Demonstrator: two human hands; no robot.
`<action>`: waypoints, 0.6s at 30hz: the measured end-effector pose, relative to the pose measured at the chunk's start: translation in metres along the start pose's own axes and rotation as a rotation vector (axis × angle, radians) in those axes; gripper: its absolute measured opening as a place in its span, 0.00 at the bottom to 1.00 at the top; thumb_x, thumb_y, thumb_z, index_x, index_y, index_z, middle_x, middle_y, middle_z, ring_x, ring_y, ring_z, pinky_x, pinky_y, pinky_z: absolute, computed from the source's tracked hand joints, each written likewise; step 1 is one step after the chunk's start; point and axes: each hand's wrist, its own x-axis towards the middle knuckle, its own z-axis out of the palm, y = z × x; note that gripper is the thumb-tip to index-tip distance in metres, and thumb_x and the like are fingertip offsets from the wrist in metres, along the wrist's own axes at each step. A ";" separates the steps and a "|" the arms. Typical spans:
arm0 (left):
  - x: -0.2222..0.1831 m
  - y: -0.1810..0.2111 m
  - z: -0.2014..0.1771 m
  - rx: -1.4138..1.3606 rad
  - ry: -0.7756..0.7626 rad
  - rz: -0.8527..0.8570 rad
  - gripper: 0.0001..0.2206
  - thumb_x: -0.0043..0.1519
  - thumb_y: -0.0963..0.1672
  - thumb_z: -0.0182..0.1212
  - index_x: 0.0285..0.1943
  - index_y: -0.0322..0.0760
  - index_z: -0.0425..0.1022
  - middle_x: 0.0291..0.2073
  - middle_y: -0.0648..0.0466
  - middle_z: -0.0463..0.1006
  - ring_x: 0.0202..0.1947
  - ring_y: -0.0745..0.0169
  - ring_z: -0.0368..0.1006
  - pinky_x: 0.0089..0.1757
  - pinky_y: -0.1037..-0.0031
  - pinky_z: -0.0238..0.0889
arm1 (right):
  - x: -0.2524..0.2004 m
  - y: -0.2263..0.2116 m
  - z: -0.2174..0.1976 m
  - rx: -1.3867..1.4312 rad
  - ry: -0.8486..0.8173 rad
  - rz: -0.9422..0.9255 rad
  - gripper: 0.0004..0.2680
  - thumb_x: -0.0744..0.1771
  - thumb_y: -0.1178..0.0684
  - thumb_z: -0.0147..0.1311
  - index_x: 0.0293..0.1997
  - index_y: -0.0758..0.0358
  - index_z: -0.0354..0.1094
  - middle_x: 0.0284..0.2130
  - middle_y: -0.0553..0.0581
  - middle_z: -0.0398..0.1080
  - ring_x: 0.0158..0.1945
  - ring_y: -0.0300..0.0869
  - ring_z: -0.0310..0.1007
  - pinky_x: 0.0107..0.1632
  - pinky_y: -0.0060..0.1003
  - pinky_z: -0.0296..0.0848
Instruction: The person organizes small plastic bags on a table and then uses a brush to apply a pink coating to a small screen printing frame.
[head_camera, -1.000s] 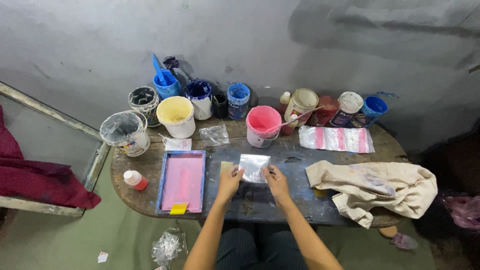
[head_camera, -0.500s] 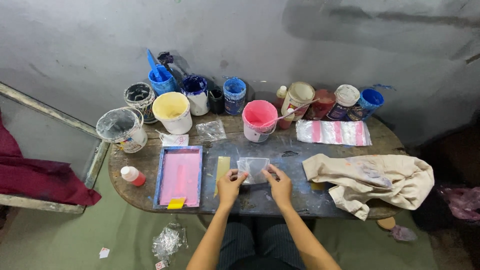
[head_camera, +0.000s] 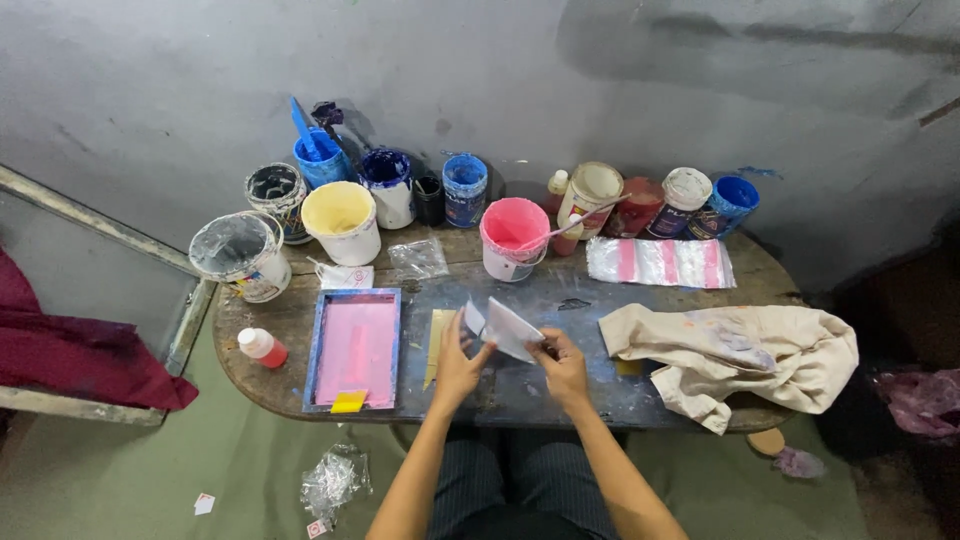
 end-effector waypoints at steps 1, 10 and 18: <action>0.002 -0.001 -0.001 0.000 0.000 -0.001 0.40 0.56 0.49 0.73 0.75 0.29 0.56 0.67 0.23 0.59 0.63 0.21 0.63 0.61 0.49 0.64 | 0.001 0.000 -0.001 -0.001 -0.001 0.001 0.04 0.64 0.59 0.66 0.38 0.56 0.76 0.25 0.47 0.74 0.31 0.32 0.63 0.38 0.30 0.69; 0.043 -0.061 0.011 0.202 -0.199 0.356 0.26 0.43 0.52 0.83 0.48 0.41 0.83 0.60 0.50 0.74 0.70 0.36 0.55 0.68 0.53 0.45 | 0.010 -0.033 -0.002 0.148 -0.042 -0.080 0.04 0.65 0.62 0.64 0.37 0.59 0.73 0.28 0.46 0.76 0.35 0.29 0.66 0.45 0.31 0.73; 0.021 -0.020 0.008 -0.259 -0.310 -0.076 0.16 0.55 0.53 0.77 0.46 0.47 0.83 0.27 0.59 0.76 0.31 0.68 0.68 0.35 0.79 0.62 | 0.010 -0.023 -0.010 0.208 0.066 0.028 0.05 0.69 0.60 0.58 0.44 0.55 0.65 0.32 0.45 0.76 0.34 0.28 0.69 0.40 0.25 0.70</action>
